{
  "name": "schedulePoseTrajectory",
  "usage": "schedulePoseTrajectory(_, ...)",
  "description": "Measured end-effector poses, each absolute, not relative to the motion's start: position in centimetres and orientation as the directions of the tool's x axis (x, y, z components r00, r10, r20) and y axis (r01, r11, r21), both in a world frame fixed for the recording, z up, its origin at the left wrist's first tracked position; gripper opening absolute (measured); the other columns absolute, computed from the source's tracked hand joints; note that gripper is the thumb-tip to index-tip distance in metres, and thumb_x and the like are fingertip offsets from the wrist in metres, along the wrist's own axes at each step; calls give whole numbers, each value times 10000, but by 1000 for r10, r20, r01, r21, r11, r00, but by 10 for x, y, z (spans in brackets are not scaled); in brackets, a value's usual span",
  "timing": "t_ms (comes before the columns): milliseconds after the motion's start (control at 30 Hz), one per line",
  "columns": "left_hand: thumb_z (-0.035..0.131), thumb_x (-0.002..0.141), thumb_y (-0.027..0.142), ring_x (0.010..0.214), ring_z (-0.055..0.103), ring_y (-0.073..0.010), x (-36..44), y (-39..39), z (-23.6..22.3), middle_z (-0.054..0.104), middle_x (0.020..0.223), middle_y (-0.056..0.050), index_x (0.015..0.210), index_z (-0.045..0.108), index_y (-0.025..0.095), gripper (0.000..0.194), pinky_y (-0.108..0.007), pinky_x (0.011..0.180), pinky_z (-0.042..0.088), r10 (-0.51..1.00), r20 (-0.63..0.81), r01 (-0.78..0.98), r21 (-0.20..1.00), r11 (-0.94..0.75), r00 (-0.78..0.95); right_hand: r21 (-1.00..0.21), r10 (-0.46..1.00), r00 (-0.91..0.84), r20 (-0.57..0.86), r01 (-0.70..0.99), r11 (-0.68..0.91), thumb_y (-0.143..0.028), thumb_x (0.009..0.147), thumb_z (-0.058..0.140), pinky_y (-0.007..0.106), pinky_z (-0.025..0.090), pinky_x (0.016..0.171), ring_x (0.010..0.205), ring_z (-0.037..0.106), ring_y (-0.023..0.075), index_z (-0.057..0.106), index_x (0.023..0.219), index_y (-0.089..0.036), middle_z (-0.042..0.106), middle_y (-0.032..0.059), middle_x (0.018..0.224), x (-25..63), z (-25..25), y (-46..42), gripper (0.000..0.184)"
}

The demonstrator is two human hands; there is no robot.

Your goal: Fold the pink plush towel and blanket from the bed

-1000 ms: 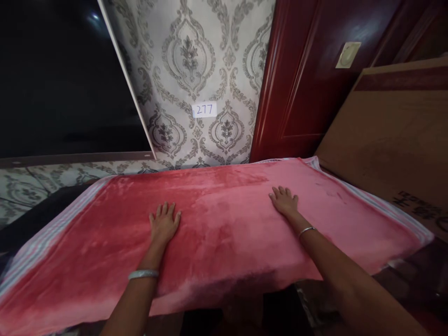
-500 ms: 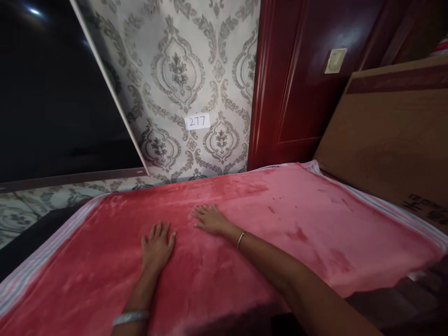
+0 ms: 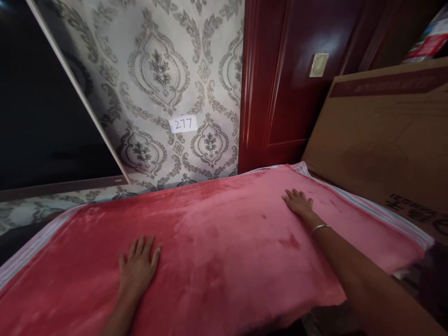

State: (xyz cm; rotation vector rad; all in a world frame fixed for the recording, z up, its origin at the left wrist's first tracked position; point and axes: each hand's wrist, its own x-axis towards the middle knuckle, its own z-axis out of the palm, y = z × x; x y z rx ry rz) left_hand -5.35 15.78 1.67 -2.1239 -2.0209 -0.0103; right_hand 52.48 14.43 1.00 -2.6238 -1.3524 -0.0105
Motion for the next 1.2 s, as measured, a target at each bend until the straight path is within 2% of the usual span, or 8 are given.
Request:
schedulePoseTrajectory(133, 226, 977, 382, 1495, 325, -316, -53, 158, 17, 366, 1612, -135, 1524, 437, 160, 626, -567, 1162, 304, 989, 136, 989, -147, -31, 51, -203, 825, 545, 150, 834, -514, -392, 1012, 251, 696, 335, 1036, 1439, 315, 413, 414, 1531, -161, 378, 233, 1556, 480, 21, 163, 591)
schedulePoseTrajectory(267, 234, 964, 373, 1494, 331, -300, -56, 160, 14, 377, 1609, -122, 1533, 421, 164, 634, -549, 1165, 310, 989, 141, 989, -143, -30, 51, -218, 987, -16, 162, 975, 51, -361, 1016, 352, 484, 314, 1152, 1464, 316, 266, 497, 1482, -233, 421, 101, 1567, 348, 29, 197, 504)
schedulePoseTrajectory(333, 229, 958, 370, 1491, 340, -286, -60, 162, 10, 387, 1605, -108, 1533, 423, 171, 638, -536, 1168, 309, 987, 153, 987, -157, -30, 55, -235, 910, -373, 184, 882, 409, -439, 1027, 369, 514, 307, 1157, 1458, 325, 304, 491, 1495, -209, 410, 106, 1573, 284, 27, 206, 535)
schedulePoseTrajectory(500, 249, 932, 356, 1478, 365, -270, -73, 168, -4, 431, 1580, -76, 1488, 500, 194, 632, -524, 1170, 309, 977, 194, 984, -168, -56, 89, -201, 794, -557, 242, 772, 603, -585, 1000, 415, 450, 283, 1192, 1467, 326, 294, 432, 1520, -417, 337, -103, 1595, 210, 20, 235, 547)
schedulePoseTrajectory(667, 181, 932, 412, 1474, 372, -265, -84, 174, -17, 425, 1581, -74, 1494, 483, 157, 687, -534, 1167, 302, 970, 223, 989, -129, -67, 95, -159, 944, -302, 132, 934, 321, -539, 1013, 413, 397, 278, 1188, 1478, 305, 233, 451, 1512, -392, 354, -82, 1597, 280, 33, 288, 522)
schedulePoseTrajectory(833, 197, 897, 430, 1469, 378, -268, -92, 177, -31, 466, 1558, -59, 1445, 552, 190, 696, -546, 1181, 273, 957, 278, 994, -93, -54, 78, -152, 995, 75, 63, 986, -64, -406, 1037, 366, 544, 221, 1185, 1496, 259, 290, 388, 1560, -241, 277, 90, 1635, 425, 37, 291, 549)
schedulePoseTrajectory(1000, 253, 847, 423, 1468, 379, -279, -94, 177, -32, 540, 1499, -73, 1360, 630, 201, 675, -563, 1199, 235, 957, 274, 995, -31, -94, 99, -128, 906, 422, 22, 900, -416, -399, 1043, 264, 645, 247, 1144, 1492, 253, 353, 358, 1575, -223, 248, 126, 1642, 570, 18, 219, 568)
schedulePoseTrajectory(1200, 374, 776, 501, 1478, 365, -295, -85, 182, -22, 551, 1494, -8, 1478, 489, 357, 726, -605, 1181, 260, 961, 270, 994, 77, -82, 58, -149, 634, 769, 85, 639, -755, -460, 1031, 266, 638, 370, 1077, 1421, 371, 371, 447, 1526, -234, 391, 146, 1575, 676, -5, 96, 573)
